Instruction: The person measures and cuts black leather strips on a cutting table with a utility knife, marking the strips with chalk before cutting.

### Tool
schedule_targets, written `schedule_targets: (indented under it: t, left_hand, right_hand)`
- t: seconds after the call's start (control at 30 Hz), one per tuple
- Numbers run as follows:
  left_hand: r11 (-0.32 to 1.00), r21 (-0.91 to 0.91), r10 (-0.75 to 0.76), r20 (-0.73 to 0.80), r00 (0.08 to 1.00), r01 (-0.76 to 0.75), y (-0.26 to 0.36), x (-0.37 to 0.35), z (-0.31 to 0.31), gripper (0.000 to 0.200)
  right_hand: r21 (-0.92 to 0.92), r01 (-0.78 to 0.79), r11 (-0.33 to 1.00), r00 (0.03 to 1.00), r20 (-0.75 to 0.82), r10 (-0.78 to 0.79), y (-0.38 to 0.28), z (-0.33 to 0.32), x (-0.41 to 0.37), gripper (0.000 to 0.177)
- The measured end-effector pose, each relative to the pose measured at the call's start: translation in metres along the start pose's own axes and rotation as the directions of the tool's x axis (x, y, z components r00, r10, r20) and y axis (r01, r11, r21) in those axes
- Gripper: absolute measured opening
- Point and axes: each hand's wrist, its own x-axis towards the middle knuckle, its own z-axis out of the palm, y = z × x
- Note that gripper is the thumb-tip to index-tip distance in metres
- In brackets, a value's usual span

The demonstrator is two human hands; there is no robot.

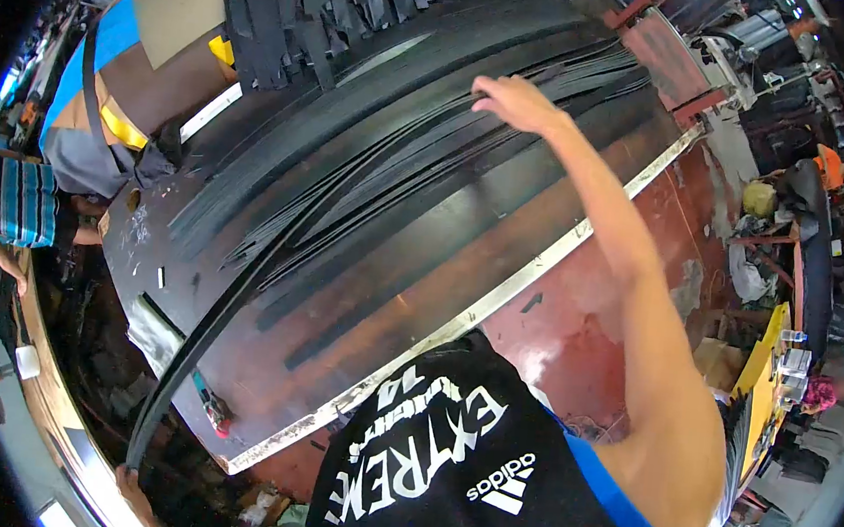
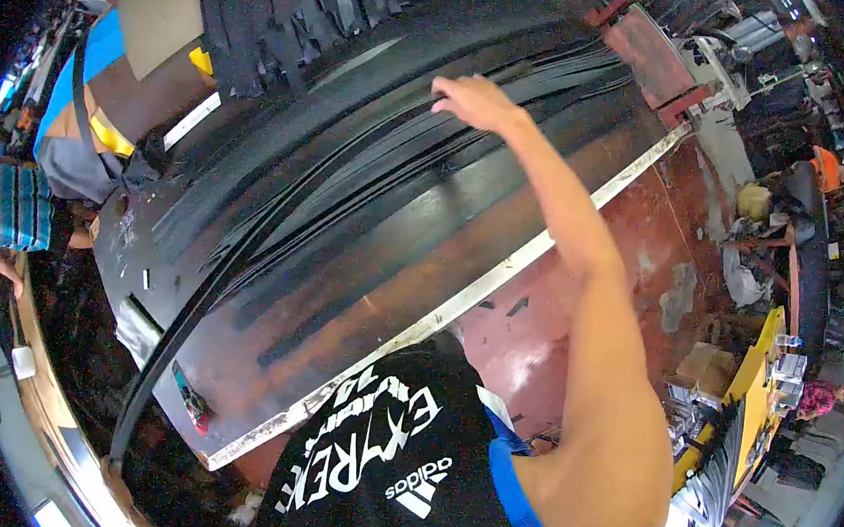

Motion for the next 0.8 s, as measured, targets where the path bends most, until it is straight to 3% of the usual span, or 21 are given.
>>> schedule_targets:
  t: [0.03, 0.07, 0.2, 0.27, 0.3, 0.37, 0.43, 0.47, 0.57, 0.6, 0.7, 0.8]
  left_hand:
    - [0.947, -0.277, -0.154, 0.059, 0.986, 0.164, 0.0, -0.008, 0.0, 0.028]
    - [0.949, -0.271, -0.147, 0.062, 0.987, 0.159, 0.014, -0.014, 0.003, 0.028]
    - [0.988, -0.096, -0.064, 0.476, 0.877, 0.124, 0.061, -0.043, 0.035, 0.025]
    - [0.997, -0.019, -0.042, 0.65, 0.759, 0.072, 0.107, -0.064, 0.058, 0.024]
    - [0.999, 0.016, -0.039, 0.724, 0.689, 0.04, 0.131, -0.076, 0.07, 0.023]
    - [0.984, -0.138, 0.022, 0.73, 0.683, 0.116, 0.17, -0.098, 0.115, 0.016]
    - [0.979, -0.099, -0.036, 0.781, 0.623, 0.18, 0.194, -0.106, 0.155, 0.018]
    - [0.977, -0.157, 0.028, 0.764, 0.645, 0.142, 0.211, -0.112, 0.169, 0.018]
    - [0.971, -0.232, 0.128, 0.714, 0.688, 0.06, 0.266, -0.127, 0.2, 0.018]
    - [0.967, -0.252, 0.161, 0.682, 0.713, 0.022, 0.278, -0.13, 0.206, 0.018]
    - [0.964, -0.265, 0.157, 0.611, 0.776, 0.014, 0.298, -0.135, 0.214, 0.019]
    - [0.984, -0.176, 0.108, 0.626, 0.773, 0.005, 0.317, -0.135, 0.21, 0.019]
  right_hand:
    - [-0.019, 0.011, 1.0, 1.0, -0.004, -0.012, 0.003, -0.019, -0.012, 0.033]
    - [-0.06, 0.046, 0.997, 0.998, -0.05, -0.049, 0.015, -0.022, -0.024, 0.031]
    - [0.062, 0.037, 0.997, 0.998, 0.044, -0.039, 0.064, -0.055, -0.098, 0.03]
    - [-0.123, -0.02, 0.992, 0.97, 0.237, 0.049, 0.104, -0.056, -0.135, 0.029]
    - [-0.169, -0.132, 0.977, 0.928, 0.324, 0.181, 0.12, -0.054, -0.152, 0.032]
    - [-0.216, -0.24, 0.946, 0.816, 0.483, 0.317, 0.167, -0.035, -0.183, 0.039]
    - [-0.25, -0.337, 0.908, 0.682, 0.6, 0.418, 0.219, -0.011, -0.205, 0.047]
    - [-0.28, -0.367, 0.887, 0.657, 0.597, 0.461, 0.227, -0.011, -0.213, 0.049]
    - [-0.31, -0.423, 0.852, 0.616, 0.591, 0.521, 0.266, 0.005, -0.228, 0.051]
    - [-0.233, -0.501, 0.834, 0.623, 0.571, 0.534, 0.276, 0.004, -0.234, 0.052]
    - [-0.161, -0.508, 0.846, 0.622, 0.612, 0.489, 0.314, 0.021, -0.244, 0.053]
    - [-0.119, -0.51, 0.852, 0.653, 0.591, 0.473, 0.333, 0.032, -0.255, 0.054]
